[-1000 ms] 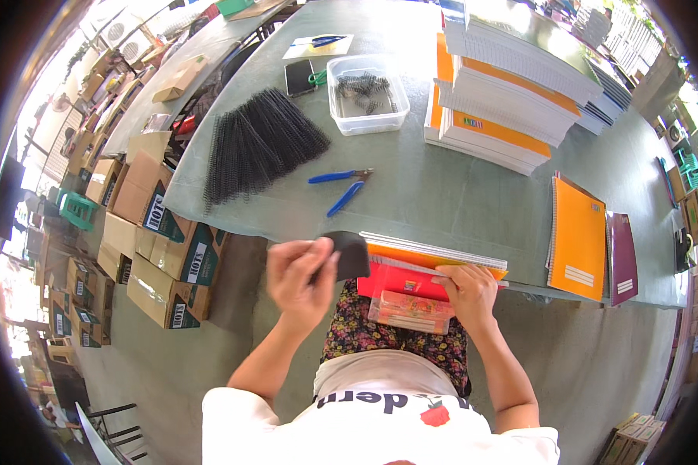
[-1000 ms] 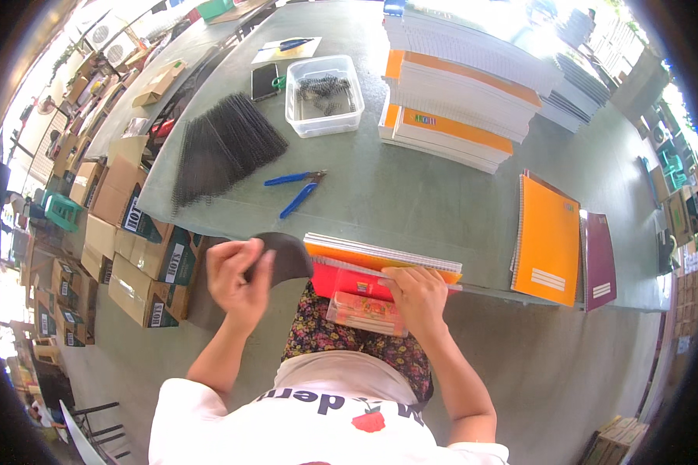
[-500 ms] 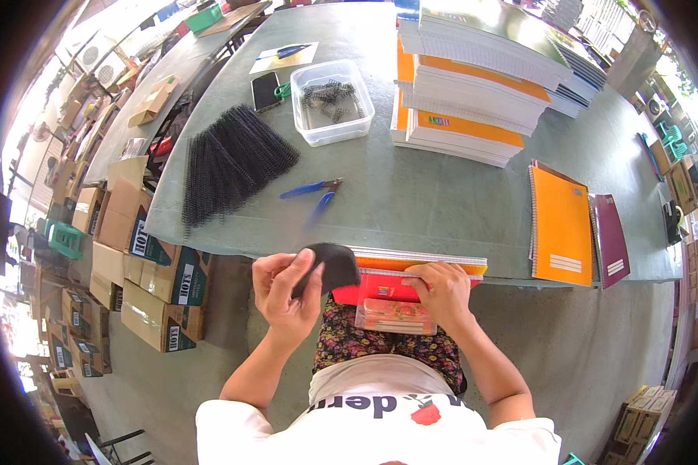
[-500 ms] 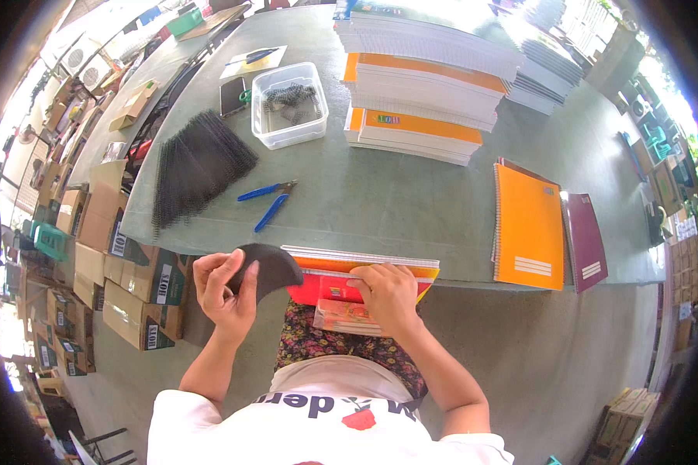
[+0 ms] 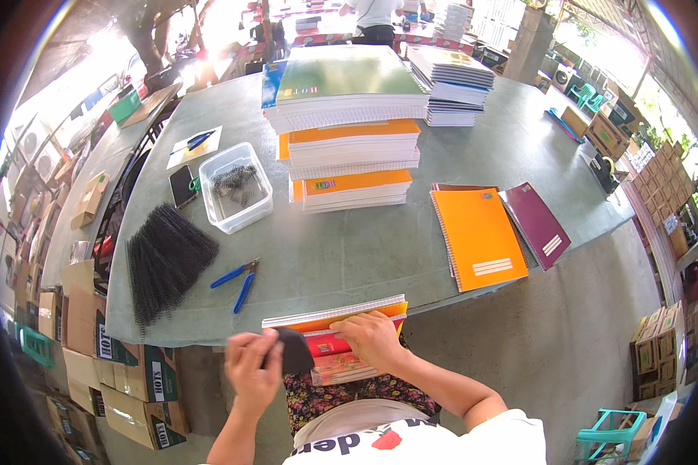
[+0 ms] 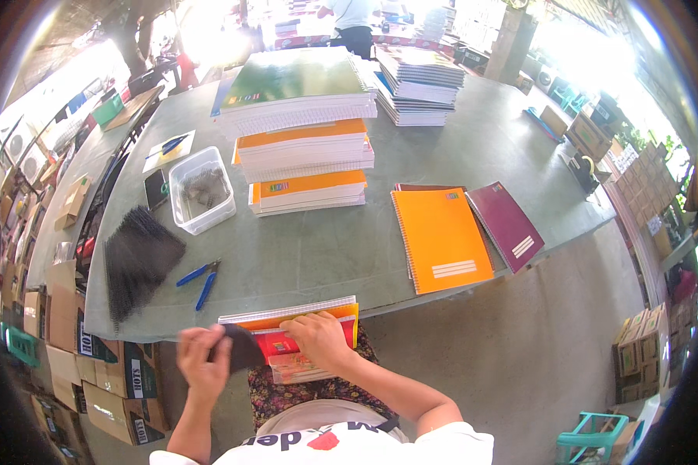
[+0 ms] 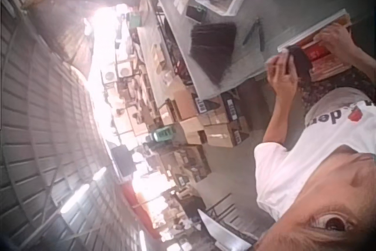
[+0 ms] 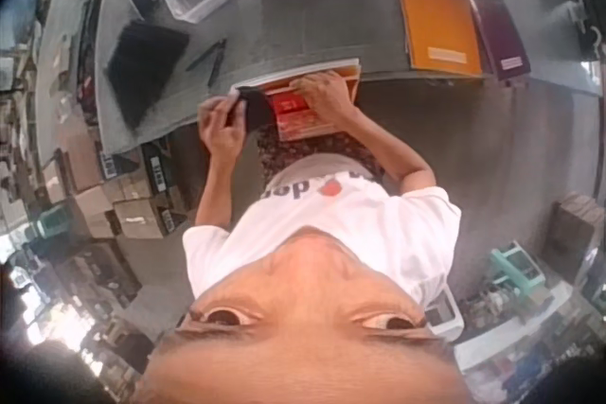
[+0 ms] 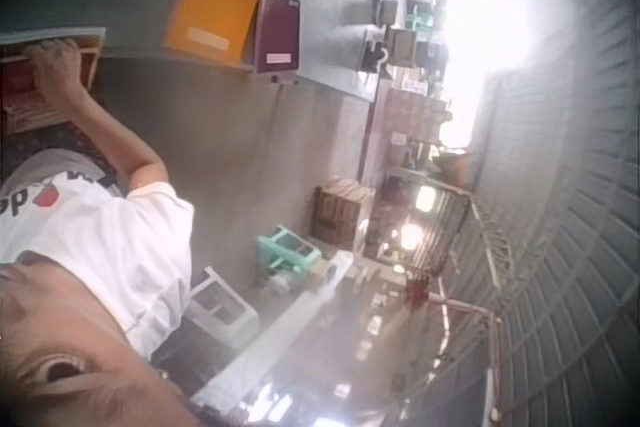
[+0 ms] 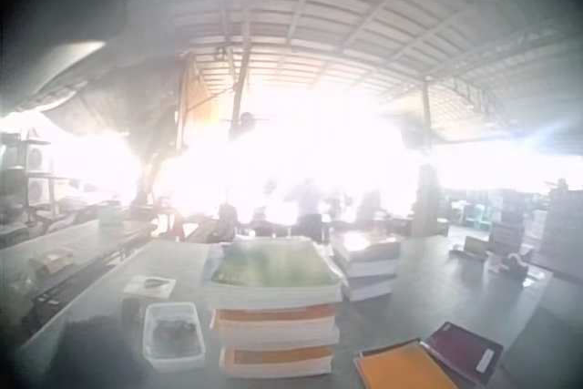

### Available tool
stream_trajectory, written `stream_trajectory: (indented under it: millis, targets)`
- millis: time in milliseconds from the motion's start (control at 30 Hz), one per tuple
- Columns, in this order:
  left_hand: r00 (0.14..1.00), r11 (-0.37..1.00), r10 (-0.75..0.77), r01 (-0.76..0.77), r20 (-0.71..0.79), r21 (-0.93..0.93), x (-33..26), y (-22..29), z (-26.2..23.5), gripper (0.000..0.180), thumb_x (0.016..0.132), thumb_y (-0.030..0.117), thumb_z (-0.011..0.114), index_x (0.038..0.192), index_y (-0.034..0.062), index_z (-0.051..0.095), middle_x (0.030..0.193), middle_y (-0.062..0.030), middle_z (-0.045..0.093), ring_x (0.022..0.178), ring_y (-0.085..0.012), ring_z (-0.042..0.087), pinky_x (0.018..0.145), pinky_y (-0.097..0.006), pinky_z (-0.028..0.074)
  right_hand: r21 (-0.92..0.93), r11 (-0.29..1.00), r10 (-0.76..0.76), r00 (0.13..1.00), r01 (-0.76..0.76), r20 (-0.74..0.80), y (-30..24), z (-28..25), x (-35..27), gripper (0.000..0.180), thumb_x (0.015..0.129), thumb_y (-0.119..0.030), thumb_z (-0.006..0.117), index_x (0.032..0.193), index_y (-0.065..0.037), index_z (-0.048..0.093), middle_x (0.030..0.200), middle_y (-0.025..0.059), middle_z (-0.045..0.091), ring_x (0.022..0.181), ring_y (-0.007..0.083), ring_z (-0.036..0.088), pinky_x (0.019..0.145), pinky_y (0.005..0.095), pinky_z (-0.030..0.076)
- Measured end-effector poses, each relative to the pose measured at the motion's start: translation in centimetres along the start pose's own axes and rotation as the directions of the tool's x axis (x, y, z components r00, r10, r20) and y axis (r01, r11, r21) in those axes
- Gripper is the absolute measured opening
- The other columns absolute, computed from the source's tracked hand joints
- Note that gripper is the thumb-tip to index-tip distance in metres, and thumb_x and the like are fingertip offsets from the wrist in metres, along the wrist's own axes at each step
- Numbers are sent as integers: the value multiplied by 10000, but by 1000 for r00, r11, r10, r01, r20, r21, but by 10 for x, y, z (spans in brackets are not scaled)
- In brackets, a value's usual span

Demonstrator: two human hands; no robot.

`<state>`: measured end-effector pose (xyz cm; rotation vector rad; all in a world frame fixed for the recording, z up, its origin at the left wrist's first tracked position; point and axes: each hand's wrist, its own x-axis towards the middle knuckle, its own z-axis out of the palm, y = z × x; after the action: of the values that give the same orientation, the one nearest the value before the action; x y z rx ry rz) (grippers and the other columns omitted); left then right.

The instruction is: The person uses a pair of nippers to cut and tuck the wire ends of spiral-bound notebooks, handling multiple notebooks from various stacks on a manufacturing table.

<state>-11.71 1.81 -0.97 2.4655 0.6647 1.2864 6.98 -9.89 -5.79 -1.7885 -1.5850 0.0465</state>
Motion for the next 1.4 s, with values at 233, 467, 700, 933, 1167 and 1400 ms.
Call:
stream_trajectory:
  millis: [233, 467, 700, 933, 1167, 1400]
  targets:
    - [988, 996, -3, 16, 153, -86, -21, -6, 9, 287, 664, -27, 698, 927, 85, 670, 781, -77, 547, 715, -213, 538, 619, -312, 454, -27, 999, -23, 1000, 24, 13, -6, -2, 0, 184, 746, -130, 572, 907, -94, 653, 783, 49, 651, 734, 215, 620, 648, 356, 445]
    - [966, 996, 49, -29, 253, -82, -20, -6, 24, 272, 659, 2, 714, 912, 88, 666, 776, -54, 574, 722, -229, 550, 579, -332, 461, 21, 1000, -22, 998, 23, -56, -3, -2, 3, 206, 726, -94, 615, 930, -95, 644, 774, 58, 649, 741, 233, 623, 644, 355, 457]
    - [965, 990, -7, 43, 262, -132, -18, 1, 35, 255, 654, -15, 701, 893, 55, 648, 785, -97, 599, 685, -263, 558, 638, -346, 464, -61, 998, -10, 1000, 11, 25, -7, -15, -2, 236, 706, -115, 640, 941, -88, 641, 798, 61, 650, 748, 235, 626, 674, 351, 470]
    - [973, 1000, 19, -18, 230, -3, -10, 0, 38, 247, 645, 10, 712, 873, 90, 656, 802, -67, 606, 747, -239, 581, 638, -341, 476, 305, 836, 406, 888, -456, 216, 29, -66, -17, 196, 742, -121, 711, 917, -39, 678, 858, 136, 672, 774, 192, 641, 697, 302, 490]
    - [976, 998, 64, -61, 208, -23, 0, 7, 36, 275, 632, 3, 711, 887, 84, 652, 780, -69, 555, 738, -231, 567, 627, -341, 477, 831, 222, 467, 804, -510, 369, 48, -36, -44, 195, 762, -69, 723, 925, 17, 658, 914, 85, 666, 808, 115, 603, 744, 244, 486]
    - [990, 995, 54, -42, 129, -93, 9, 20, 40, 265, 640, 54, 710, 894, 89, 641, 770, -78, 567, 766, -252, 567, 645, -340, 488, 777, 338, 496, 802, -531, 332, 50, -37, -45, 215, 800, -78, 689, 980, 23, 628, 933, 92, 664, 850, 112, 598, 768, 241, 481]
